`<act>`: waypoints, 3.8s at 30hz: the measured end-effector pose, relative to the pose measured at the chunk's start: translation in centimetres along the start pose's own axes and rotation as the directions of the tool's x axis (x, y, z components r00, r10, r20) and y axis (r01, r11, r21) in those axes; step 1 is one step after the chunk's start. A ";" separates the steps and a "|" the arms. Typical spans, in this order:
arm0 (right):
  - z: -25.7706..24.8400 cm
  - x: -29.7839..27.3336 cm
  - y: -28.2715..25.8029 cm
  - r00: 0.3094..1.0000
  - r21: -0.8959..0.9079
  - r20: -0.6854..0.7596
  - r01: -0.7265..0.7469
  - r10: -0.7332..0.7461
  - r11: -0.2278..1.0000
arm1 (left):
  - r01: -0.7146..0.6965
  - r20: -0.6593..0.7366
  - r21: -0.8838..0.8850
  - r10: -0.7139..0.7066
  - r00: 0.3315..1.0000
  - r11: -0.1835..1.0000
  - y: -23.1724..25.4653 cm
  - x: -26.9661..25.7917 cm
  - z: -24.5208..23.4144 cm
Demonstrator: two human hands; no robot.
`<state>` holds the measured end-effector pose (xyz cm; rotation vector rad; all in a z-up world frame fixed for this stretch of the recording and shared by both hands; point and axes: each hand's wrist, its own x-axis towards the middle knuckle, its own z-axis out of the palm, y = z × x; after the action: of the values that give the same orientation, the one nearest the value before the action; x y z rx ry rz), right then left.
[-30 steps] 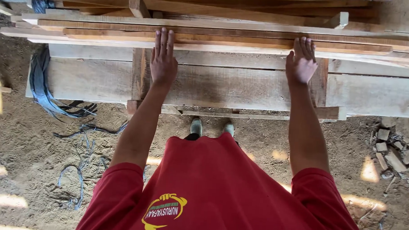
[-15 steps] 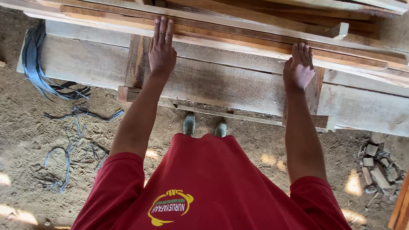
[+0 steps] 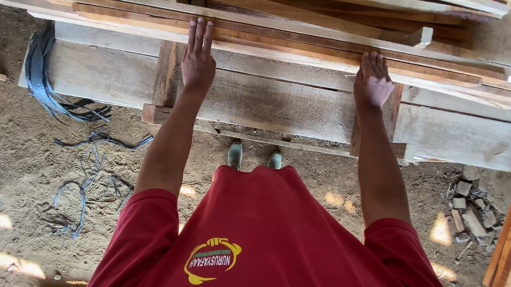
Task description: The recorder is sorting and organizing thin wood planks on a workbench in a workshop.
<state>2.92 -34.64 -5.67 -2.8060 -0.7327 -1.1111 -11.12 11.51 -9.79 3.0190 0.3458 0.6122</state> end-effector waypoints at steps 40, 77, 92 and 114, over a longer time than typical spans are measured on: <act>1.4 1.2 -1.1 -0.041 0.347 0.918 -0.395 0.394 -0.850 | 0.554 0.838 -0.544 -0.367 0.405 -0.631 2.8 4.2 -0.3; -0.8 -3.2 -1.3 0.006 0.533 0.791 -0.499 0.612 -0.684 | 0.411 0.614 -0.789 -0.573 0.543 -0.457 3.5 -1.7 -1.9; 0.2 -12.5 -2.8 0.315 0.445 0.519 -0.893 0.794 0.064 | 0.608 0.321 -0.723 -0.620 0.716 0.327 2.4 -8.9 2.2; -4.0 -18.4 -5.2 0.974 0.178 0.224 -0.073 0.032 0.981 | -0.193 -0.044 -0.199 0.188 0.981 0.961 0.8 -16.2 -1.8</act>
<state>-13.53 -38.41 -15.42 -2.7963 -0.7299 -0.6907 -26.20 7.03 -14.22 2.8692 -0.0089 0.6532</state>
